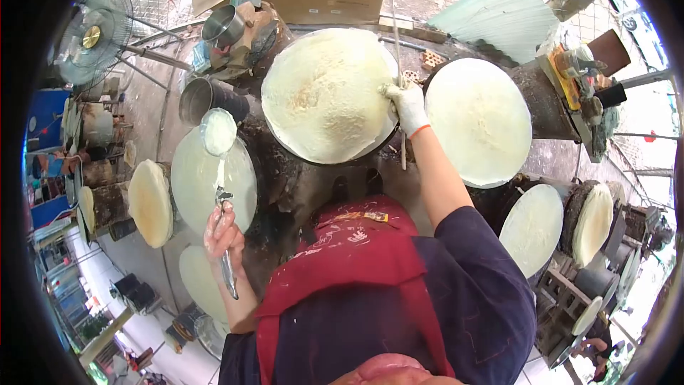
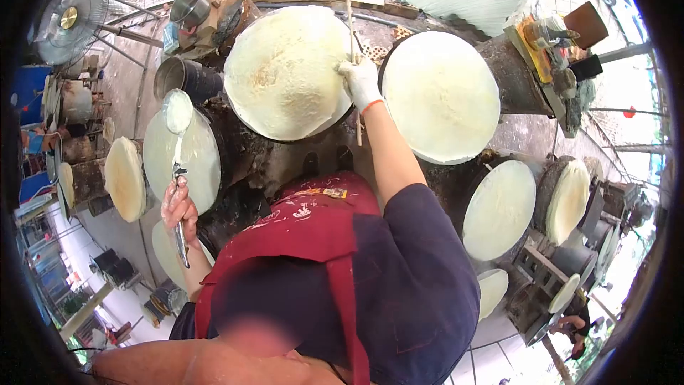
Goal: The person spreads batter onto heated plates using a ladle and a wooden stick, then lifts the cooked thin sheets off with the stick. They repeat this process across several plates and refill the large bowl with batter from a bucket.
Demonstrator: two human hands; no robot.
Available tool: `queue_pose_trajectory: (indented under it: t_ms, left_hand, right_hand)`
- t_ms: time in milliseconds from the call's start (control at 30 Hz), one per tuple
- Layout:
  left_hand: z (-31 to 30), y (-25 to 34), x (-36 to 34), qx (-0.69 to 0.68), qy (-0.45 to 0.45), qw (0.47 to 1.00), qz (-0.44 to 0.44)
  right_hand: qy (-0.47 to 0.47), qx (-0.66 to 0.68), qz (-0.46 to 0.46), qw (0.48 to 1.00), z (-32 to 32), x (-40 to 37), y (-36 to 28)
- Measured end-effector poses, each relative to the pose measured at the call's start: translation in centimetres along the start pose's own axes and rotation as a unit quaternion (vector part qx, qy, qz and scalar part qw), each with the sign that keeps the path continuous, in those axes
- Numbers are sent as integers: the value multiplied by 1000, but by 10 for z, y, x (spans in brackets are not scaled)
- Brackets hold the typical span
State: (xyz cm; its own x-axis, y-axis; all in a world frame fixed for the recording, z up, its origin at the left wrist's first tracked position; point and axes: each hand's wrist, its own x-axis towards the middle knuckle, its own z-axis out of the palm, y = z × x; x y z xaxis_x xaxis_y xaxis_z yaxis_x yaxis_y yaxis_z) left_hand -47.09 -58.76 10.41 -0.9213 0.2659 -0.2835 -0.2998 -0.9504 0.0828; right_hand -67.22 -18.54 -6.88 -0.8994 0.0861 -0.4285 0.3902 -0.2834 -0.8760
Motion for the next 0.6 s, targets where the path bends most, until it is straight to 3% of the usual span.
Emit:
queue_pose_trajectory:
  t_ms: [33,133,200,233,267,300,333,400,467,533,600]
  left_hand:
    - [-1,6,4,3,-1,1000,-11]
    - [-10,26,4,-14,7,999,-31]
    - [-22,39,7,-31,1,997,-71]
    - [-22,47,12,-34,-6,995,-91]
    - [-19,50,16,-8,0,995,-102]
    - [-18,56,21,21,5,994,-104]
    - [-18,60,25,28,2,992,-125]
    - [-17,69,36,45,-9,988,-149]
    - [-17,75,47,70,-6,984,-165]
    - [-16,74,59,80,-18,977,-195]
    - [-10,64,68,129,-10,970,-205]
  right_hand:
    - [-4,24,37,999,5,-9,-15]
    - [-14,44,-63,997,9,-15,-13]
    - [17,-70,-217,974,-7,15,33]
    - [30,-110,-201,973,-5,-8,18]
    - [62,-215,-216,950,-12,12,44]
    - [159,-397,-201,881,0,0,28]
    - [163,-446,-166,864,13,-10,13]
    - [122,-294,-260,912,36,-12,-4]
    - [79,-168,-245,952,56,-45,-42]
    - [59,-44,-251,965,60,-82,-75]
    - [95,-38,-287,952,40,-111,-97]
